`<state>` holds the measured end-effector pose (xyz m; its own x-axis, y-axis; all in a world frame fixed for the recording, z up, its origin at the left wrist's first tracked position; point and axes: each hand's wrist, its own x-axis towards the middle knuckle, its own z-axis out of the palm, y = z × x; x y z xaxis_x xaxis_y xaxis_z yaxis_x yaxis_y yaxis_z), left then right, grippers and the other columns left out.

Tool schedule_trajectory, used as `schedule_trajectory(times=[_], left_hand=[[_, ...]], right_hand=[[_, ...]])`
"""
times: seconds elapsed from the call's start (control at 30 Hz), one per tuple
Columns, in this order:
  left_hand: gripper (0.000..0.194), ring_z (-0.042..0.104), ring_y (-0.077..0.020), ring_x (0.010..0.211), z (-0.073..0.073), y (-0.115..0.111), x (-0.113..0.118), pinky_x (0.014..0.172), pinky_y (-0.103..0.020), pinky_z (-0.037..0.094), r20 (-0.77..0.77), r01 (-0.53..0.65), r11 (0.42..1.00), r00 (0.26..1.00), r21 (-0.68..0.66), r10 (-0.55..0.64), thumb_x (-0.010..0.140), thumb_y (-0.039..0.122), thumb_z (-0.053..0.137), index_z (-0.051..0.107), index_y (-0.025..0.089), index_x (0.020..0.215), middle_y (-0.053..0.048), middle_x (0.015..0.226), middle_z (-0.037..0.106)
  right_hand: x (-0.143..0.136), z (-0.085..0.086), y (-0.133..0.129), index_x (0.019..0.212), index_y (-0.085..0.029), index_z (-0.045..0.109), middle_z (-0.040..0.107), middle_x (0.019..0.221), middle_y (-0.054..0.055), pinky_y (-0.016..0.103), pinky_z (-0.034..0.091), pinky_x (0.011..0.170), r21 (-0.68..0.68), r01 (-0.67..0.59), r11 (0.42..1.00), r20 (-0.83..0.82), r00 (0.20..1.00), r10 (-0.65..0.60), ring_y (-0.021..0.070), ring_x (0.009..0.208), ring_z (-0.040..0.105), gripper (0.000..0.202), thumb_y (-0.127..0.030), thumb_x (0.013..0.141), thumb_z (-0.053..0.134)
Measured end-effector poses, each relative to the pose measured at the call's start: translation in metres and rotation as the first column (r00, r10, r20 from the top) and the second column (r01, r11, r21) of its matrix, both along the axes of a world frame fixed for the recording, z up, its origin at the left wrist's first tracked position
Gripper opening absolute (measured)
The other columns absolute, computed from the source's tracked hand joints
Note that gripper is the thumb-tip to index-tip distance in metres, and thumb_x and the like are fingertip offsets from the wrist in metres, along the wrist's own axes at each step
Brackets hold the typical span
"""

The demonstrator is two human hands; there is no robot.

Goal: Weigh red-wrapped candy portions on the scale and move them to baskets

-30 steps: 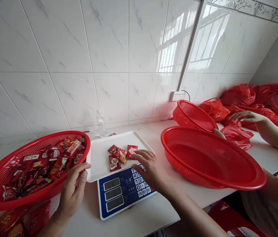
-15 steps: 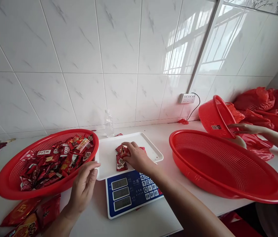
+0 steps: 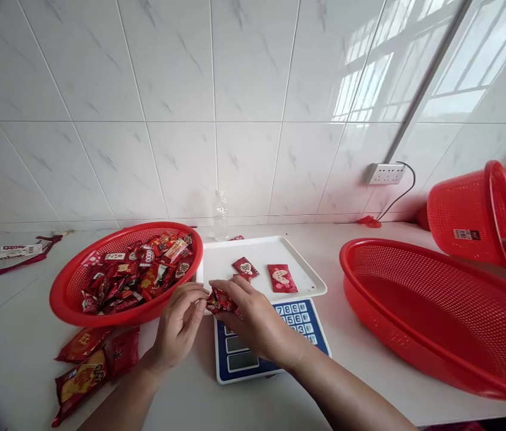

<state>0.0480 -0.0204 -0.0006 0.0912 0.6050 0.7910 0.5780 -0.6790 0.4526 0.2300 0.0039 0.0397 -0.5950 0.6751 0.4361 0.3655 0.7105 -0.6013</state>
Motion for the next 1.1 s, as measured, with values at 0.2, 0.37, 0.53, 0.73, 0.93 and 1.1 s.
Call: schedule_trajectory(times=[0.2, 0.37, 0.53, 0.73, 0.93, 1.1], left_hand=[[0.018, 0.062, -0.0159, 0.078, -0.002, -0.001, 0.002, 0.073, -0.027, 0.05, 0.232, 0.032, 0.984, 0.973, -0.174, 0.01, 0.094, 0.025, 0.045, 0.059, 0.018, 0.086, -0.004, 0.082, 0.065], [0.029, 0.06, -0.0148, 0.071, 0.002, -0.001, -0.001, 0.069, -0.025, 0.048, 0.491, 0.115, 0.933, 0.868, -0.341, 0.072, 0.093, 0.041, 0.046, 0.06, 0.018, 0.081, 0.0, 0.072, 0.061], [0.029, 0.055, -0.0133, 0.065, 0.002, -0.002, -0.002, 0.063, -0.023, 0.047, 0.488, 0.2, 0.906, 0.873, -0.373, 0.008, 0.092, 0.042, 0.048, 0.057, 0.018, 0.078, 0.001, 0.069, 0.058], [0.025, 0.05, -0.0109, 0.063, 0.0, -0.005, 0.001, 0.06, -0.021, 0.044, 0.477, 0.252, 0.891, 0.877, -0.378, -0.046, 0.091, 0.041, 0.051, 0.057, 0.018, 0.084, 0.002, 0.07, 0.054], [0.026, 0.055, -0.0124, 0.066, 0.003, -0.009, 0.001, 0.061, -0.023, 0.047, 0.532, 0.457, 0.755, 0.829, -0.471, -0.171, 0.086, 0.041, 0.06, 0.058, 0.016, 0.09, -0.001, 0.075, 0.061], [0.025, 0.051, -0.0098, 0.058, 0.002, -0.009, 0.001, 0.054, -0.02, 0.042, 0.512, 0.422, 0.772, 0.846, -0.475, -0.148, 0.087, 0.041, 0.058, 0.057, 0.016, 0.081, 0.001, 0.067, 0.058]], right_hand=[[-0.005, -0.006, -0.002, 0.128, -0.026, 0.049, 0.06, 0.109, 0.006, 0.039, 0.053, 0.086, -0.141, 0.066, 0.988, -0.052, 0.996, -0.074, 0.0199, 0.097, 0.061, 0.051, -0.013, 0.08, 0.062], [-0.004, -0.005, -0.007, 0.13, -0.025, 0.045, 0.063, 0.094, 0.002, 0.033, 0.053, 0.075, -0.288, 0.03, 0.957, -0.058, 0.997, -0.049, 0.0158, 0.081, 0.061, 0.054, -0.021, 0.081, 0.067], [-0.006, 0.003, -0.01, 0.11, -0.02, 0.057, 0.065, 0.093, 0.004, 0.029, 0.05, 0.072, -0.276, -0.052, 0.96, -0.141, 0.99, 0.013, 0.0155, 0.081, 0.061, 0.034, -0.043, 0.086, 0.062], [-0.012, 0.002, -0.01, 0.074, -0.019, 0.06, 0.064, 0.068, 0.0, 0.024, 0.042, 0.058, -0.306, 0.096, 0.947, -0.053, 0.992, -0.118, 0.0125, 0.062, 0.056, 0.025, -0.036, 0.09, 0.052], [-0.008, 0.005, -0.007, 0.075, -0.018, 0.058, 0.059, 0.067, 0.0, 0.024, 0.042, 0.056, -0.341, 0.083, 0.937, -0.212, 0.964, -0.163, 0.0124, 0.062, 0.053, 0.033, -0.046, 0.09, 0.05], [-0.008, 0.003, -0.01, 0.079, -0.018, 0.058, 0.059, 0.071, 0.0, 0.023, 0.039, 0.055, -0.362, 0.049, 0.931, -0.065, 0.995, -0.077, 0.0126, 0.065, 0.051, 0.035, -0.052, 0.086, 0.056]])
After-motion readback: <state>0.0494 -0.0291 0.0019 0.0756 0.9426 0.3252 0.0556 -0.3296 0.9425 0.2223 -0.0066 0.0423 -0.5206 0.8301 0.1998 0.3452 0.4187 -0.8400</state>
